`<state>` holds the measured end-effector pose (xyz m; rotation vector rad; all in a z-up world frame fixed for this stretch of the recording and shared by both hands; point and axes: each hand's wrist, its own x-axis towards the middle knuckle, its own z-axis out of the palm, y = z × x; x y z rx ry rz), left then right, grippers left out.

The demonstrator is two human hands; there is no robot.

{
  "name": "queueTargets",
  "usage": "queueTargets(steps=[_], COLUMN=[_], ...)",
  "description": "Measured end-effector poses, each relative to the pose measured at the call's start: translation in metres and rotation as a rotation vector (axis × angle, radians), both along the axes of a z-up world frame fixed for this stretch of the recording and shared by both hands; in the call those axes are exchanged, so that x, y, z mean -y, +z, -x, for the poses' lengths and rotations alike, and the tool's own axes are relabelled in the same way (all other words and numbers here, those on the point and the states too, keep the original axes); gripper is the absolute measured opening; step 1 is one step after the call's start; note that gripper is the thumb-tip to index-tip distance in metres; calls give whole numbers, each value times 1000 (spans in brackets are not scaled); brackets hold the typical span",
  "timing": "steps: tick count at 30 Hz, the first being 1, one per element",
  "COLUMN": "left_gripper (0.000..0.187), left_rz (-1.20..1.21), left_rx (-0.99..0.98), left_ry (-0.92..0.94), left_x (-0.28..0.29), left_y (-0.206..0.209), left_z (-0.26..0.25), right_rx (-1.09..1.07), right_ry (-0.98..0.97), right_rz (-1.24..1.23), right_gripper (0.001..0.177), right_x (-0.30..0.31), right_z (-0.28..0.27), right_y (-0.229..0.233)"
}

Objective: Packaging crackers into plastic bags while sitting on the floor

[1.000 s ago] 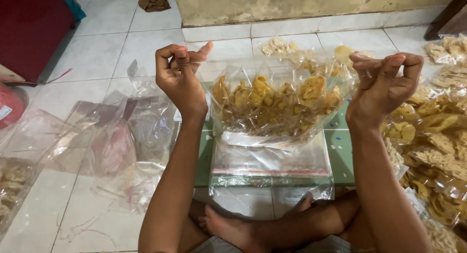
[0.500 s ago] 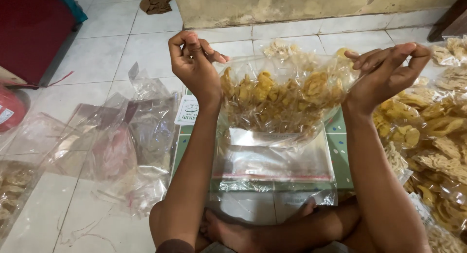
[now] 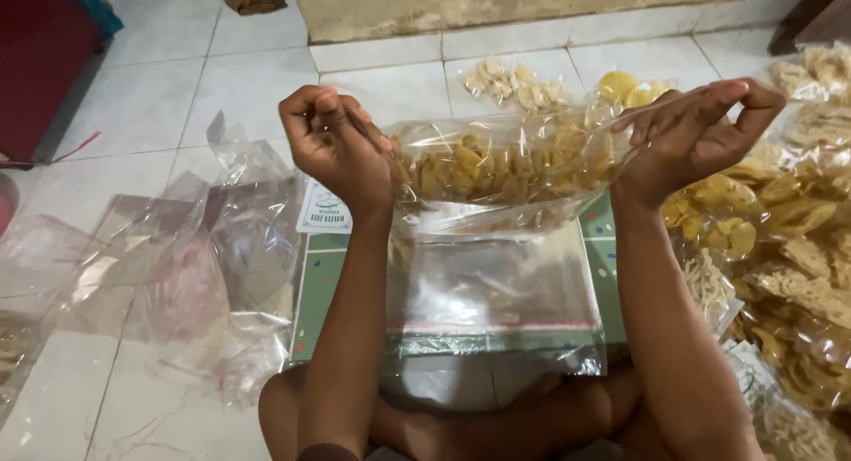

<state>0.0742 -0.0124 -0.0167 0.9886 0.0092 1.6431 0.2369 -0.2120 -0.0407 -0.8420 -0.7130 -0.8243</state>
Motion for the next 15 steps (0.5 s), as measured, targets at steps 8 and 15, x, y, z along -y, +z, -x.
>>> queueTargets(steps=[8, 15], left_gripper=[18, 20], left_rz=[53, 101], left_rx=[-162, -270], left_ry=[125, 240], left_x=[22, 35], left_y=[-5, -22], left_z=[34, 59], right_rx=[-82, -176], right_ry=[-52, -119], right_rz=[22, 82], right_gripper=[25, 30], right_x=[8, 28], right_z=[26, 48], right_y=[-7, -17])
